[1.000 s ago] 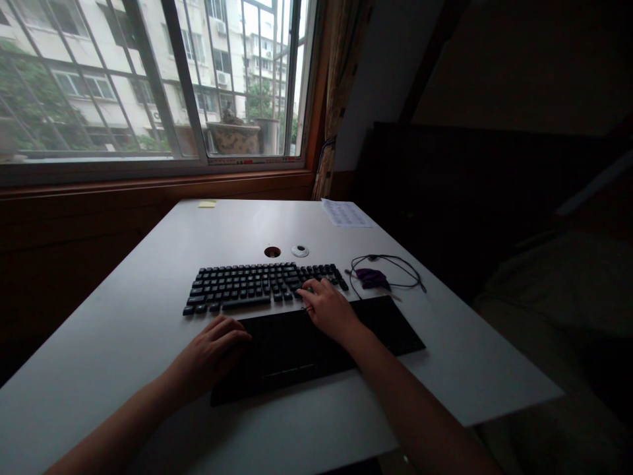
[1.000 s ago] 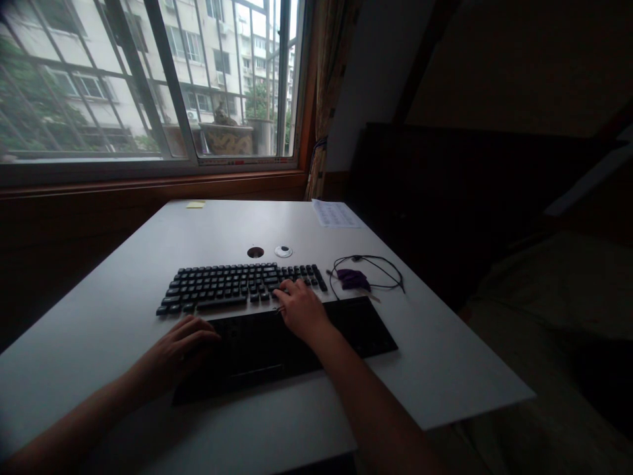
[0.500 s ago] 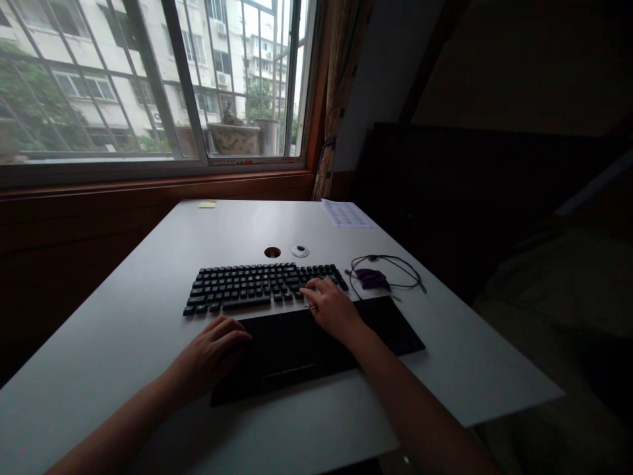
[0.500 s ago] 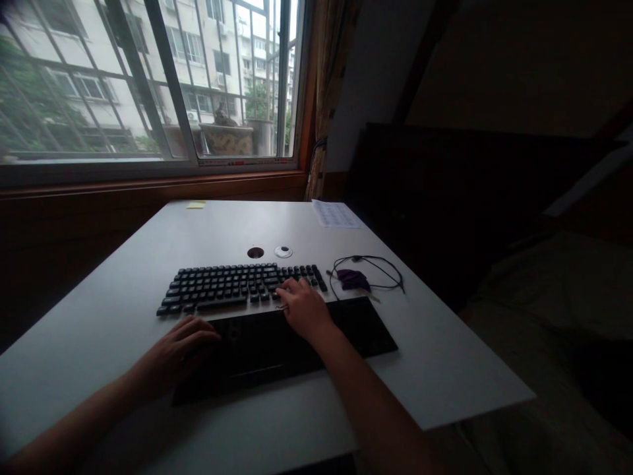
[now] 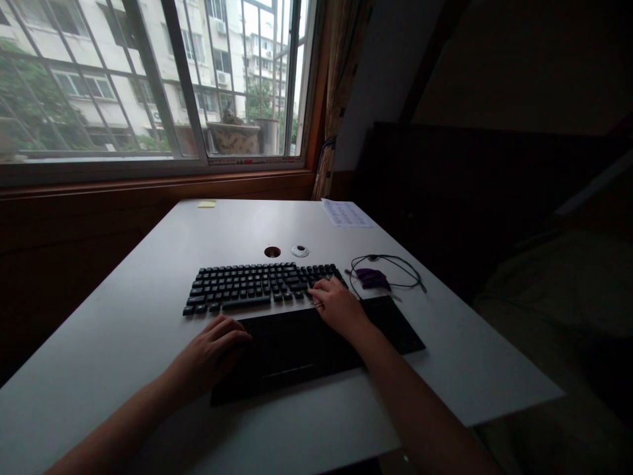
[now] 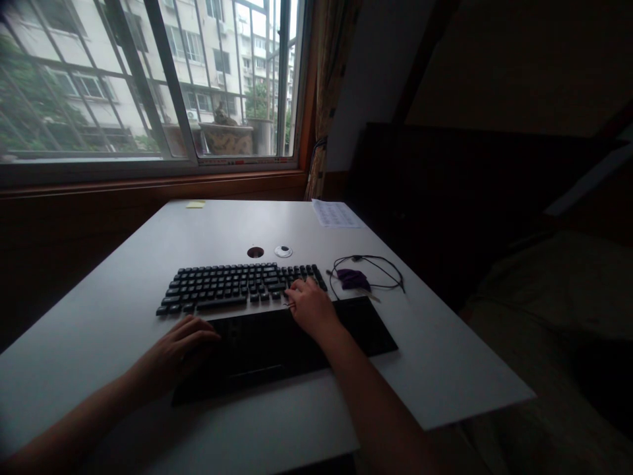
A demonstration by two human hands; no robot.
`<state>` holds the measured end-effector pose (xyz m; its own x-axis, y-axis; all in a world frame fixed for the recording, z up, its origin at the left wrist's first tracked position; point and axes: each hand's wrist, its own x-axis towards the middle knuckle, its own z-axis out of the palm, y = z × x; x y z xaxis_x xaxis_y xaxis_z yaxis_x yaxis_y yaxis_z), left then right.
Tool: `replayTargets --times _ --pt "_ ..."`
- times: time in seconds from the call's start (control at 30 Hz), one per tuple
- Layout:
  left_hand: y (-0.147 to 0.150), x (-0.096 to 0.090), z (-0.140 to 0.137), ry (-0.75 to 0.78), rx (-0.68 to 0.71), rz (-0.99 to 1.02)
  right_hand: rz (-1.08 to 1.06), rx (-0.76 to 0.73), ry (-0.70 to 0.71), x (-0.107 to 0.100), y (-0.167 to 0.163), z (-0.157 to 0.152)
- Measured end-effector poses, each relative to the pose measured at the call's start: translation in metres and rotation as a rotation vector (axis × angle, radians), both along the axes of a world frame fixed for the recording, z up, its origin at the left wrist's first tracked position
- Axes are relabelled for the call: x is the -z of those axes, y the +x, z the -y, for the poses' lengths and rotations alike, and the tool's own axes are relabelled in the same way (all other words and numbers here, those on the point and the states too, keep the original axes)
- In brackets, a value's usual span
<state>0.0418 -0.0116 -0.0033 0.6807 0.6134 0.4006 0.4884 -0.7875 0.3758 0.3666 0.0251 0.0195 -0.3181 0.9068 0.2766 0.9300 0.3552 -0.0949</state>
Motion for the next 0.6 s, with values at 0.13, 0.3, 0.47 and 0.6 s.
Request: replayTargets --times 0.13,0.3,0.47,0.6 --pt "-0.001 0.000 0.000 -0.005 -0.004 -0.004 0.012 -0.013 -0.010 0.000 0.000 0.000" --pt "-0.001 0.002 -0.001 0.003 -0.005 -0.002 0.008 -0.005 -0.013 0.002 -0.002 0.001" --pt "0.000 0.000 -0.001 0.012 -0.006 0.001 -0.044 -0.006 0.027 -0.001 0.000 0.001" --pt "0.000 -0.001 -0.001 0.021 -0.012 -0.007 -0.183 -0.010 0.124 -0.009 0.008 -0.001"
